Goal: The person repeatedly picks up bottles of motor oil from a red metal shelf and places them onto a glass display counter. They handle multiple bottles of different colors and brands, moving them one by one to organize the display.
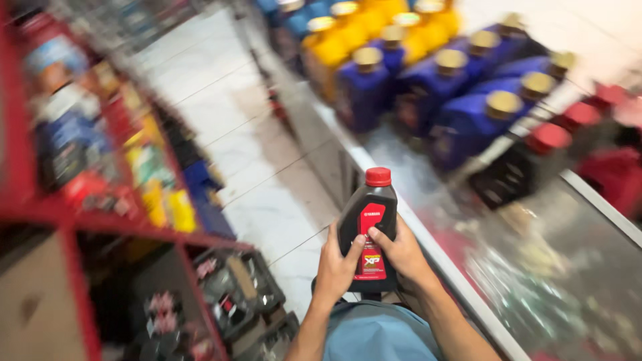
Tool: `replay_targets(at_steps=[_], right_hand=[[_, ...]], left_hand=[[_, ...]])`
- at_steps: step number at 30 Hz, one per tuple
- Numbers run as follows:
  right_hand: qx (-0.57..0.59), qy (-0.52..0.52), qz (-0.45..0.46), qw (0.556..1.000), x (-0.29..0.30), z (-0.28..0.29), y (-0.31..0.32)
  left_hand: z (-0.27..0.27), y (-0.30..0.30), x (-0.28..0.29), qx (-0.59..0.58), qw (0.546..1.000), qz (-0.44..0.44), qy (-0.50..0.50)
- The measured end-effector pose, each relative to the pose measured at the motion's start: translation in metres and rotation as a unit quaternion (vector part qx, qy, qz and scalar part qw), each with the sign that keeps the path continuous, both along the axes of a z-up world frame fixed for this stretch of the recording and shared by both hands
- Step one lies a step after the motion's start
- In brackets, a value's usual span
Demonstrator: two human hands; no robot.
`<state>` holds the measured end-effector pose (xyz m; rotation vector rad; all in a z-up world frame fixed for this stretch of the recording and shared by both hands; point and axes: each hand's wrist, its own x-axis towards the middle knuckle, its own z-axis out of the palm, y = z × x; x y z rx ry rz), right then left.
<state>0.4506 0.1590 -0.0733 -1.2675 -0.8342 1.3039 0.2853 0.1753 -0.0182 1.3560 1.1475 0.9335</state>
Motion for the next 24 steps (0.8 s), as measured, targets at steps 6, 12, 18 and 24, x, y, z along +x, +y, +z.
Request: replay_targets(at_steps=[6,12,18,24], right_hand=[[0.057,-0.12,-0.192,0.972,0.045,0.018,-0.037],[0.033,-0.209,-0.305,0.929,0.064,0.042,-0.072],[0.054,-0.226,-0.354,0.906,0.067,0.04,-0.088],[0.067,-0.231,-0.397,0.886,0.081,0.018,-0.095]], left_hand=[[0.002,0.03,0.065,0.04,0.979,-0.197,-0.016],[0.008,0.037,0.105,0.062,0.941,-0.33,-0.039],[0.0,0.033,0.128,0.065,0.934,-0.347,-0.06],[-0.035,0.019,0.147,0.139,0.948,-0.28,-0.057]])
